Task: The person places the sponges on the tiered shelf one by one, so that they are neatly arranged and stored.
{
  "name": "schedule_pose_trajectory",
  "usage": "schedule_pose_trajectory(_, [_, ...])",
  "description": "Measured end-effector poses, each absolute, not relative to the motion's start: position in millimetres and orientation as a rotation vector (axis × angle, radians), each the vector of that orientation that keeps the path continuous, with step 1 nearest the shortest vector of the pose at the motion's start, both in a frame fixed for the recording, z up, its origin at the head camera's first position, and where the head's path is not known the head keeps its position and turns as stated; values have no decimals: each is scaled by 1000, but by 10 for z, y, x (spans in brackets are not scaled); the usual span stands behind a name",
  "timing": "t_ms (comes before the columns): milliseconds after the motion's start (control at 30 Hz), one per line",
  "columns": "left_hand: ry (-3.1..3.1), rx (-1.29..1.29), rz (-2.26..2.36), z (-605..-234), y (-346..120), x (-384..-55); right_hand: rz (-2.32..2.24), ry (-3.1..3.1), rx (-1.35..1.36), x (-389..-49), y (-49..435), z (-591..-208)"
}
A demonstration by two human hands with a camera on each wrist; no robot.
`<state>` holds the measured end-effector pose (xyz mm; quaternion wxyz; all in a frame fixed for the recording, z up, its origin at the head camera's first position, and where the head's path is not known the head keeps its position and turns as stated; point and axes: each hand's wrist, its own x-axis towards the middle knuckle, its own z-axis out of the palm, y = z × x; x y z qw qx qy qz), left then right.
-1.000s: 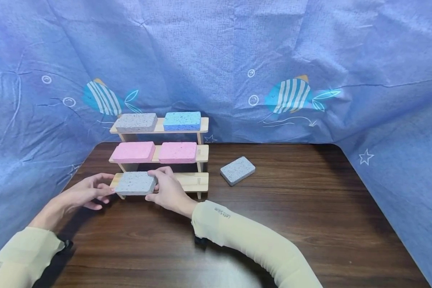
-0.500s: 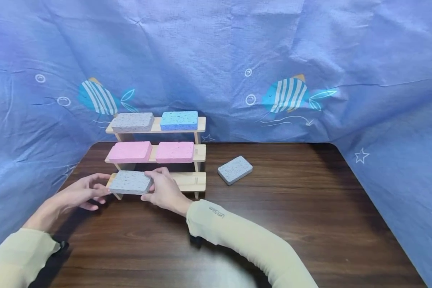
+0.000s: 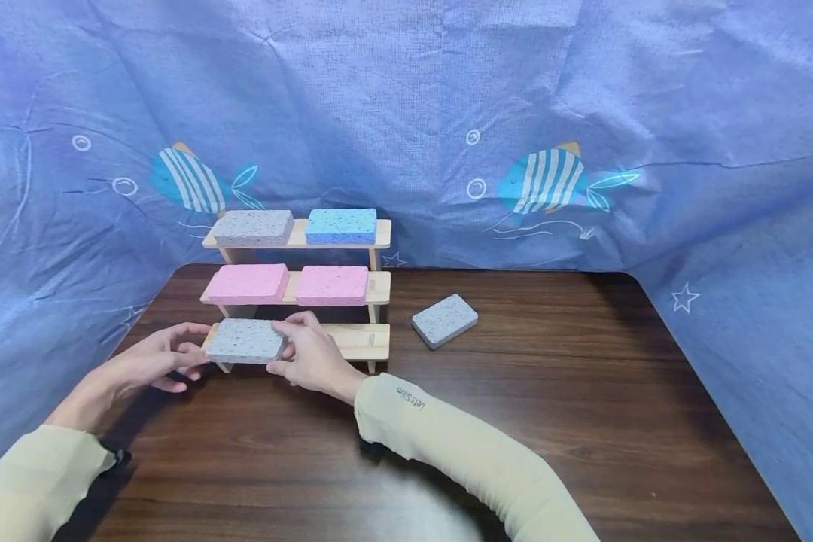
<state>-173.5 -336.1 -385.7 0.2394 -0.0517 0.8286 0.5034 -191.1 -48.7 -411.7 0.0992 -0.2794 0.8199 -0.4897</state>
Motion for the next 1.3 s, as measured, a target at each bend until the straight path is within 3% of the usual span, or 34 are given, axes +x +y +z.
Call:
schedule_pose_trajectory(867, [2278,-143,1375,-3860,-3342,-1702,-1545,2369,-842,-1882,-450,-4129])
schedule_pose_trajectory(1167, [2286,-139,1382,-3856,-3348,-1692,-1774,2120,-687,-1862,-392,-4087])
schedule_pose_trajectory(1300, [2285,-140,1382,-3873,-3341,-1685,-1660,2161,-799,-1826,-260,-4026])
